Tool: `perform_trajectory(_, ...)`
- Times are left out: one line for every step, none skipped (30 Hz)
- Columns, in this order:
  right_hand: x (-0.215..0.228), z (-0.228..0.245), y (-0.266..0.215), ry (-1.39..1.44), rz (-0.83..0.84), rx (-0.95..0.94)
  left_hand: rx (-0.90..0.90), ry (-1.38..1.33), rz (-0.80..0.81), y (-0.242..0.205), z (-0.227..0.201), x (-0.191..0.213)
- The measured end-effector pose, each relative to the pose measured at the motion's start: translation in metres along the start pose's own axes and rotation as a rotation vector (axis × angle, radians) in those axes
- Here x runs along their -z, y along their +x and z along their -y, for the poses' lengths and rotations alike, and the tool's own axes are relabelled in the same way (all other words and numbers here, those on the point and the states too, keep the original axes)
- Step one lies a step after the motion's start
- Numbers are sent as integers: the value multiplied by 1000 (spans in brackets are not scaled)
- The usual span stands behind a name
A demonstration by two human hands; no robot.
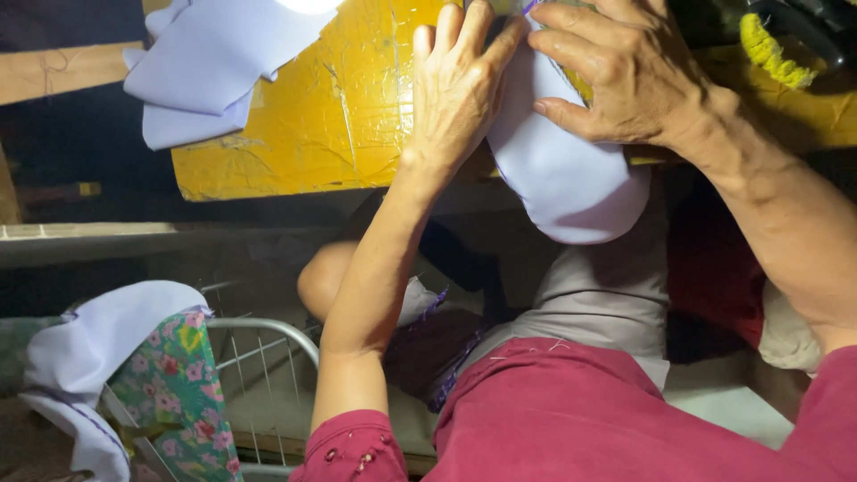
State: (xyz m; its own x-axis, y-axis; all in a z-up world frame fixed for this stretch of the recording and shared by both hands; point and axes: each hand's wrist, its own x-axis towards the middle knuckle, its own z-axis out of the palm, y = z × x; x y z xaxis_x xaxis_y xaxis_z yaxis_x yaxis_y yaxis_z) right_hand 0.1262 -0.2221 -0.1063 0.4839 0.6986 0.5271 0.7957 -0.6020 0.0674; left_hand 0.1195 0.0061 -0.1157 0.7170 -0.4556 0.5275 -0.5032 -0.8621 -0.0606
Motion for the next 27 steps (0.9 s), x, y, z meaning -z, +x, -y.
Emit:
perform_trajectory(-1, -2, 0, 11, -9, -3, -8, 10, -9, 2, 1, 0)
perform_trajectory(-2, -4, 0, 22, -19, -7, -17, 20, -17, 4, 2, 0)
perform_trajectory(-3, -5, 0, 20, -21, -12, -23, 20, -16, 6, 3, 0)
perform_trajectory(-5, -6, 1, 62, -45, -16, -26, 16, -4, 8, 4, 0)
perform_trajectory(-7, -7, 1, 105, -69, -17, -27, 12, 8, 9, 5, 0)
perform_trajectory(-8, -8, 2, 105, -70, -20, -30, 12, 9, 11, 6, -1)
perform_trajectory(-8, -8, 3, 141, -58, -29, -35, 11, 13, 12, 7, -1)
perform_trajectory(-8, -9, 4, 176, -46, -38, -40, 10, 17, 12, 8, -1)
perform_trajectory(-9, -9, 3, 176, -48, -40, -44, 11, 18, 13, 9, -2)
perform_trajectory(-11, -9, 3, 173, -43, -56, -47, 13, 18, 14, 10, -2)
perform_trajectory(-12, -9, 2, 171, -37, -72, -50, 14, 18, 15, 11, -3)
perform_trajectory(-12, -9, 2, 171, -38, -74, -52, 14, 20, 15, 11, -4)
perform_trajectory(-13, -10, 2, 158, -41, -76, -46, 4, 21, 16, 11, -4)
perform_trajectory(-13, -10, 2, 144, -44, -78, -41, -5, 23, 16, 11, -4)
perform_trajectory(-12, -10, 3, 142, -46, -80, -43, -5, 22, 17, 12, -5)
perform_trajectory(-11, -10, 3, 132, -38, -84, -32, -7, 21, 17, 12, -6)
perform_trajectory(-11, -10, 4, 124, -31, -87, -19, -8, 22, 18, 13, -7)
perform_trajectory(-11, -11, 4, 124, -32, -88, -20, -7, 22, 18, 13, -8)
perform_trajectory(-12, -12, 4, 120, -32, -85, -15, -10, 27, 17, 13, -9)
perform_trajectory(-12, -12, 3, 116, -31, -82, -9, -13, 32, 17, 14, -10)
perform_trajectory(-13, -12, 3, 116, -34, -83, -11, -11, 33, 17, 14, -11)
perform_trajectory(-13, -12, 3, 106, -30, -88, -5, -25, 38, 16, 14, -11)
perform_trajectory(-13, -12, 3, 96, -26, -93, 1, -39, 43, 17, 14, -12)
perform_trajectory(-13, -12, 4, 95, -28, -94, -1, -38, 43, 17, 15, -14)
perform_trajectory(-12, -12, 5, 130, -28, -103, 8, -38, 40, 18, 15, -15)
perform_trajectory(-11, -12, 6, 165, -27, -112, 16, -38, 37, 18, 16, -16)
perform_trajectory(-11, -12, 7, 164, -29, -112, 15, -37, 36, 18, 17, -18)
